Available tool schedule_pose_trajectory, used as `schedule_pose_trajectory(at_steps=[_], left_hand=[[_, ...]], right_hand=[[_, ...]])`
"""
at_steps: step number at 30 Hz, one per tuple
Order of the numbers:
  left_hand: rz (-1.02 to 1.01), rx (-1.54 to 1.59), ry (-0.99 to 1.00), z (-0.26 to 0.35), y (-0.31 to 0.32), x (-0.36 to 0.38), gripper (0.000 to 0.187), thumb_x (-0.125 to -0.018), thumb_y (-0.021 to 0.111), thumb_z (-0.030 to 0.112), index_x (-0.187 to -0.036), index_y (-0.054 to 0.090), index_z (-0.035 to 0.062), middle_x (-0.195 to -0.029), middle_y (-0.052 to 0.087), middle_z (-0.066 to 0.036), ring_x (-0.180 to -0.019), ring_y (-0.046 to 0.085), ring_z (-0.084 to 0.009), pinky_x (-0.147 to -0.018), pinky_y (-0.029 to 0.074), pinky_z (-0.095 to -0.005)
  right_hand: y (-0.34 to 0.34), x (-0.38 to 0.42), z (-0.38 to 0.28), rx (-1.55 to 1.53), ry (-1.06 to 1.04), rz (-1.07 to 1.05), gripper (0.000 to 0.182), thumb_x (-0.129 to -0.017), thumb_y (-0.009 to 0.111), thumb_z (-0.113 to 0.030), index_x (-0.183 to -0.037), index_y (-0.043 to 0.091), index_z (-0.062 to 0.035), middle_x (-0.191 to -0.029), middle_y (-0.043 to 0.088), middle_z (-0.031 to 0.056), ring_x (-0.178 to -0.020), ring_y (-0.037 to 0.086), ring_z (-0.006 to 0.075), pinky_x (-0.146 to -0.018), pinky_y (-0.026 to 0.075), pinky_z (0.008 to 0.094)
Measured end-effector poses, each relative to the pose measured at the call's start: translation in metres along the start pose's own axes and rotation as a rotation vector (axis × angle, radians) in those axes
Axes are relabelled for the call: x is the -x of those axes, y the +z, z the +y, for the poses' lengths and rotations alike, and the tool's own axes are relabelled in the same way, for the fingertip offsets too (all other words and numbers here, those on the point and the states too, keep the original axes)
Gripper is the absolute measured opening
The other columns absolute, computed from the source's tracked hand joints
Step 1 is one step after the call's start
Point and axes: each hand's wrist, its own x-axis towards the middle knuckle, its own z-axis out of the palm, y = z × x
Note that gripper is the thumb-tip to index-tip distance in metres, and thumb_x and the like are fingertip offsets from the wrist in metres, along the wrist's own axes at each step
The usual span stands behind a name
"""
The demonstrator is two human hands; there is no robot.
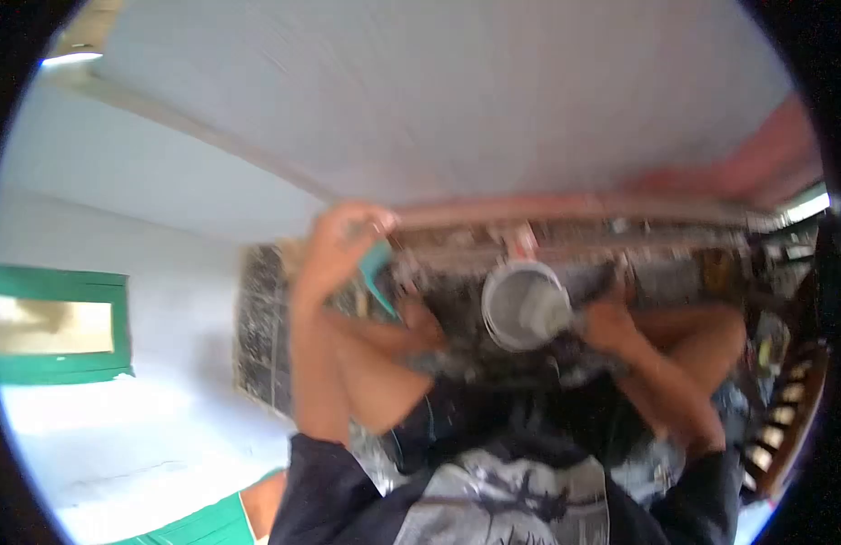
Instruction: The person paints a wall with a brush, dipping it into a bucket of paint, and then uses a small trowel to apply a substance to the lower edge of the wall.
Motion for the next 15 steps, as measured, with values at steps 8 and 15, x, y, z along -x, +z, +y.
schedule_pose_trajectory(at_steps=[8, 15], left_hand=[[-0.281, -0.016, -0.137, -0.063, 0.033, 0.020, 0.017, -0.085, 0.063, 0.015, -0.098, 0.067, 0.0039, -0.090, 0.065, -0.014, -0.084, 0.065, -0.0258, -0.074, 0.051, -0.0352], [-0.187, -0.133, 0.169, -0.052, 0.040, 0.013, 0.022, -0.088, 0.060, 0.018, -0.104, 0.063, 0.0027, -0.091, 0.066, -0.014, -0.080, 0.064, -0.0287, -0.072, 0.050, -0.0393]], right_hand=[[0.007, 0.004, 0.006, 0.053, -0.022, -0.039, 0.042, -0.081, 0.060, -0.043, -0.090, 0.070, -0.0032, -0.088, 0.067, 0.0213, -0.085, 0.065, 0.0384, -0.078, 0.051, 0.0470], [-0.026, 0.025, -0.017, -0.085, -0.070, -0.036, 0.050, -0.090, 0.051, -0.043, -0.118, 0.056, -0.0026, -0.118, 0.057, 0.0188, -0.114, 0.050, 0.0336, -0.096, 0.034, 0.0501]])
